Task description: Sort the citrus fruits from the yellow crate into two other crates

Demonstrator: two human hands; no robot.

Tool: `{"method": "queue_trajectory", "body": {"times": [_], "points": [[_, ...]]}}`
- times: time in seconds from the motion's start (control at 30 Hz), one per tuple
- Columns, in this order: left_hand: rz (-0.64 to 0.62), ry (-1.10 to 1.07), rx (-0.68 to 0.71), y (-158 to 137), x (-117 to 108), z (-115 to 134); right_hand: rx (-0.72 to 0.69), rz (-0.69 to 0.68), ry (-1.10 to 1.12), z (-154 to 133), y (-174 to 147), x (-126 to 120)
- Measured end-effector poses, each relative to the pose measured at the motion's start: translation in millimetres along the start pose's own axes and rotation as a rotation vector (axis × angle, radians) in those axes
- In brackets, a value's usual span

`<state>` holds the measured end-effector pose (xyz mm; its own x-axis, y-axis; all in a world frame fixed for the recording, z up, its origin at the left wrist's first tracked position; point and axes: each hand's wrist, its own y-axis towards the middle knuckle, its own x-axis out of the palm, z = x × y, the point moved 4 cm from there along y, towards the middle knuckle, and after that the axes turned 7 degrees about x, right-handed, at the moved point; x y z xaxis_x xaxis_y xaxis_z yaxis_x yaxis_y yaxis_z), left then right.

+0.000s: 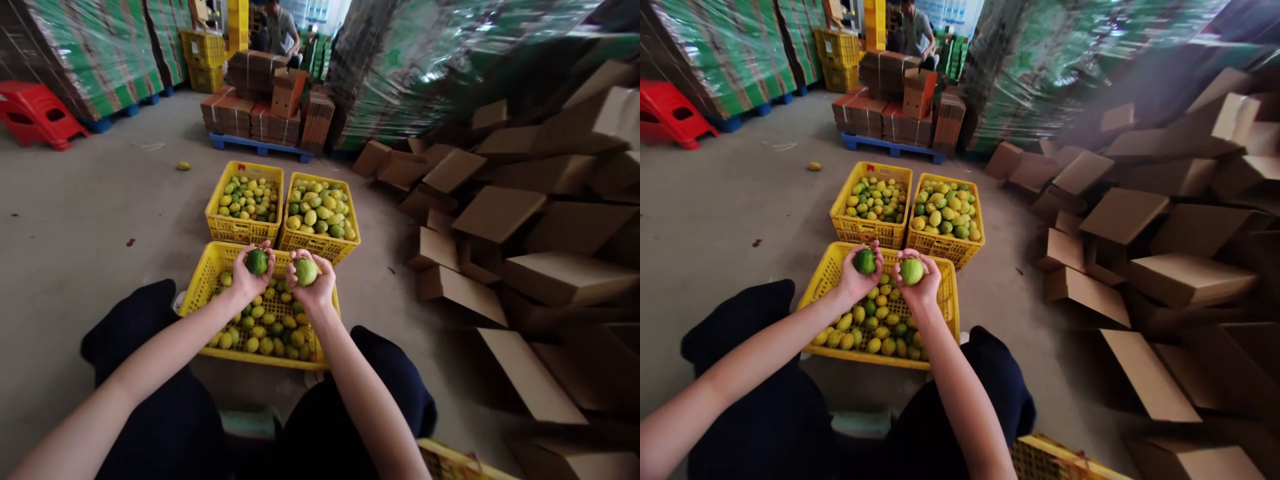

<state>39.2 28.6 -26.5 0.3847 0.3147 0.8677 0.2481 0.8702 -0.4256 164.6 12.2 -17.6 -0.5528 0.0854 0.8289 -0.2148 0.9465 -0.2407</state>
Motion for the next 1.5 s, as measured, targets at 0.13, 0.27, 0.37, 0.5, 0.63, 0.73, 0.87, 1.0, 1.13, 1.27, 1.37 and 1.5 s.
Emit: {"method": "queue_trajectory", "body": {"times": [0.13, 0.27, 0.37, 0.5, 0.63, 0.73, 0.87, 1.0, 1.13, 1.27, 1.37, 1.5], "points": [[0.023, -0.067, 0.164, 5.4, 0.5, 5.4, -0.018, 0.098, 0.098, 20.3, 9.2, -5.9], [-0.027, -0.069, 0.166, 8.5, 2.4, 3.6, -0.047, 0.147, 0.134, 31.4, 18.9, -11.0], [-0.011, -0.081, 0.162, 8.7, 0.9, 2.2, -0.041, 0.162, 0.134, 30.1, 20.5, -14.2], [0.012, -0.109, 0.142, 7.3, 0.3, 0.8, -0.037, 0.212, 0.181, 24.5, 17.4, -16.5], [0.023, -0.137, 0.131, 6.6, -0.3, 0.3, -0.045, 0.254, 0.226, 21.3, 15.0, -14.2], [0.049, -0.153, 0.13, 7.3, -1.9, 0.4, -0.067, 0.263, 0.231, 17.5, 14.7, -13.8], [0.135, -0.209, 0.11, 7.7, -3.5, 4.4, 0.004, 0.328, 0.048, 18.8, 20.7, -26.6], [0.167, -0.267, 0.047, 4.8, -1.9, 13.8, 0.275, 0.508, -0.279, 47.7, 29.3, -61.3], [0.089, -0.25, -0.004, -0.1, 3.7, 26.3, 0.482, 0.594, -0.442, 93.9, 17.6, -97.6], [0.055, -0.209, 0.007, -3.3, 10.2, 40.8, 0.656, 0.609, -0.568, 124.6, -4.8, -112.2], [0.048, -0.222, -0.003, -3.3, 14.0, 49.4, 0.63, 0.567, -0.607, 115.0, 13.5, -91.6], [0.063, -0.266, -0.006, -0.9, 14.9, 56.1, 0.415, 0.458, -0.608, 63.1, 88.6, -25.7]]}}
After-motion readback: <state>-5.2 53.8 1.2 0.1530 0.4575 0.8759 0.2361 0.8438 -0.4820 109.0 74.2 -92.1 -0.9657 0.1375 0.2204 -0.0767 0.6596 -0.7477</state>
